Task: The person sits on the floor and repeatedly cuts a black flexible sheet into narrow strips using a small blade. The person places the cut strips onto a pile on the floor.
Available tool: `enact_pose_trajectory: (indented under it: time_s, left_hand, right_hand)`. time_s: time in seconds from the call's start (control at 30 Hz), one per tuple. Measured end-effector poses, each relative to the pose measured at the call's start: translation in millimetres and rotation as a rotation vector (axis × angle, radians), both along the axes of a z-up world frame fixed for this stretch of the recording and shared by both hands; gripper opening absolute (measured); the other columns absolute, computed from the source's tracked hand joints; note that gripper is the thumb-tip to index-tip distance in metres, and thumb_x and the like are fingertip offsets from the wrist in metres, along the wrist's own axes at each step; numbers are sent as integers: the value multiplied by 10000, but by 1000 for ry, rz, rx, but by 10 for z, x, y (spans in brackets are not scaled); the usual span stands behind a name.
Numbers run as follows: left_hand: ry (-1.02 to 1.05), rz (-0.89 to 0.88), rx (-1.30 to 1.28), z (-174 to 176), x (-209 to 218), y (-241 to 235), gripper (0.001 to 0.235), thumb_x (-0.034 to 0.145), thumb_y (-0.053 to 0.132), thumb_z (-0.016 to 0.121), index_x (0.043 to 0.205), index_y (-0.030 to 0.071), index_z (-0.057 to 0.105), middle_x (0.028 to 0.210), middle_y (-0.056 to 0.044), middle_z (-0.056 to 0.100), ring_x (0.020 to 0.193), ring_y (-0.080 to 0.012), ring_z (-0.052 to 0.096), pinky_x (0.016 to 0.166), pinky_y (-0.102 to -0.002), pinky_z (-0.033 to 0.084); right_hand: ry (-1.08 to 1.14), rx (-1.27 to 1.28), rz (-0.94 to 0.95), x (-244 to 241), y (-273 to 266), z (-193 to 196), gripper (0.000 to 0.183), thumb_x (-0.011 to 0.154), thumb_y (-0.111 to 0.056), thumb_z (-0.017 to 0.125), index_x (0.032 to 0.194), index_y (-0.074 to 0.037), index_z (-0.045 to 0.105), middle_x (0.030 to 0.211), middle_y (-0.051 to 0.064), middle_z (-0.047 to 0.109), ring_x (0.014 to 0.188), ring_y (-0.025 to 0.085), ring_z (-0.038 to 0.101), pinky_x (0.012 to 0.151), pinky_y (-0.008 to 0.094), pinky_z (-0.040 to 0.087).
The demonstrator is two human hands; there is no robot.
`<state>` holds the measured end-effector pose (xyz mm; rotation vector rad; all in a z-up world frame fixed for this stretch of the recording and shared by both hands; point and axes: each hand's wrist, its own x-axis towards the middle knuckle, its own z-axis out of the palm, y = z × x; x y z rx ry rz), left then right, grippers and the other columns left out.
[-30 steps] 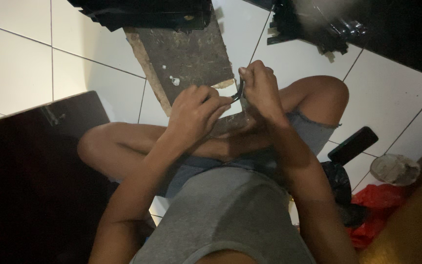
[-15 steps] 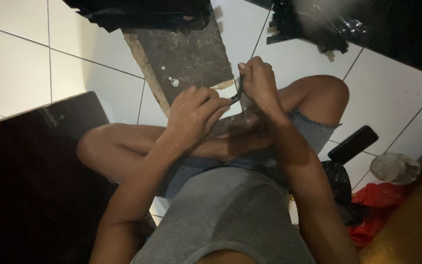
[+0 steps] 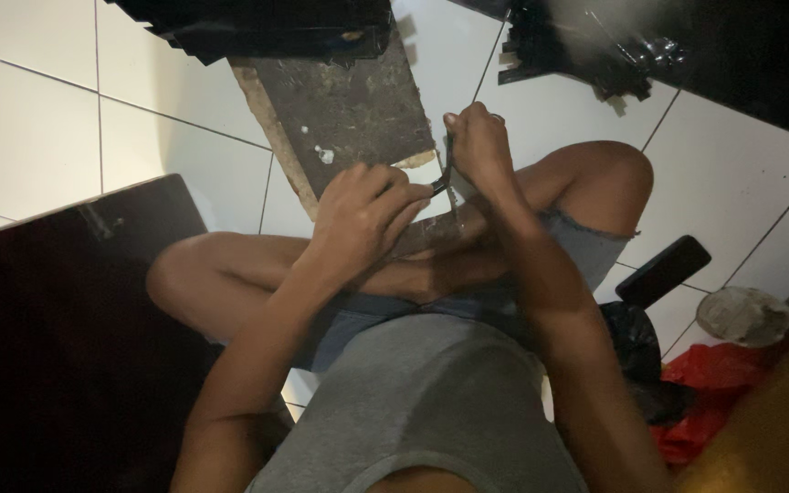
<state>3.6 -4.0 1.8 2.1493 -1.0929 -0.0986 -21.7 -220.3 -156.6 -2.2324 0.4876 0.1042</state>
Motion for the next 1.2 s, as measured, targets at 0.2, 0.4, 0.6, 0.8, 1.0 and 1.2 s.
enact_pose_trajectory:
  time_s: [0.2, 0.4, 0.6, 0.8, 1.0, 1.2]
  left_hand:
    - [-18, -2, 41, 49, -1, -23, 131, 952, 187, 780, 1076, 145, 774, 891, -13, 600, 799, -194, 545, 719, -368, 442]
    - [-46, 25, 24, 69, -22, -47, 136, 949, 176, 782, 1084, 175, 779, 894, -13, 602, 818, -216, 559, 729, -378, 444]
    - [-183, 8, 37, -87, -61, -34, 126, 919, 206, 792, 1045, 197, 785, 838, -38, 571, 762, -250, 545, 662, -400, 434]
    - [-272, -10, 33, -103, -94, -6, 208, 867, 211, 748, 1068, 219, 803, 894, -42, 648, 767, -249, 593, 654, -405, 465]
    - [-276, 32, 0, -26, -135, -50, 220, 912, 320, 730, 1089, 211, 803, 880, -72, 648, 777, -256, 598, 660, -403, 478]
    - [-255, 79, 65, -134, -192, -32, 257, 895, 339, 713, 1118, 271, 819, 839, -89, 624, 773, -272, 607, 676, -439, 469]
  right_hand:
    - [244, 46, -57, 86, 11, -9, 354, 1041, -261, 578, 893, 59, 596, 752, 246, 678, 721, 377, 726, 647, 484, 537]
    - [86, -34, -30, 84, -26, -194, 382, 1032, -243, 625, 898, 114, 617, 821, 329, 670, 829, 476, 700, 747, 512, 534]
    - [190, 42, -74, 45, -96, -577, 383, 1020, -292, 602, 947, 81, 641, 821, 300, 691, 811, 437, 730, 716, 508, 572]
    - [144, -98, -42, 70, -81, -956, 448, 1012, -377, 620, 880, 47, 676, 854, 309, 686, 859, 478, 697, 743, 528, 551]
    - [238, -51, -100, 153, -257, -955, 498, 1018, -405, 592, 890, 66, 689, 889, 324, 713, 896, 472, 717, 797, 524, 553]
    - [-436, -224, -101, 141, -788, -513, 308, 954, -241, 617, 968, 63, 660, 843, 304, 690, 797, 457, 682, 719, 527, 526]
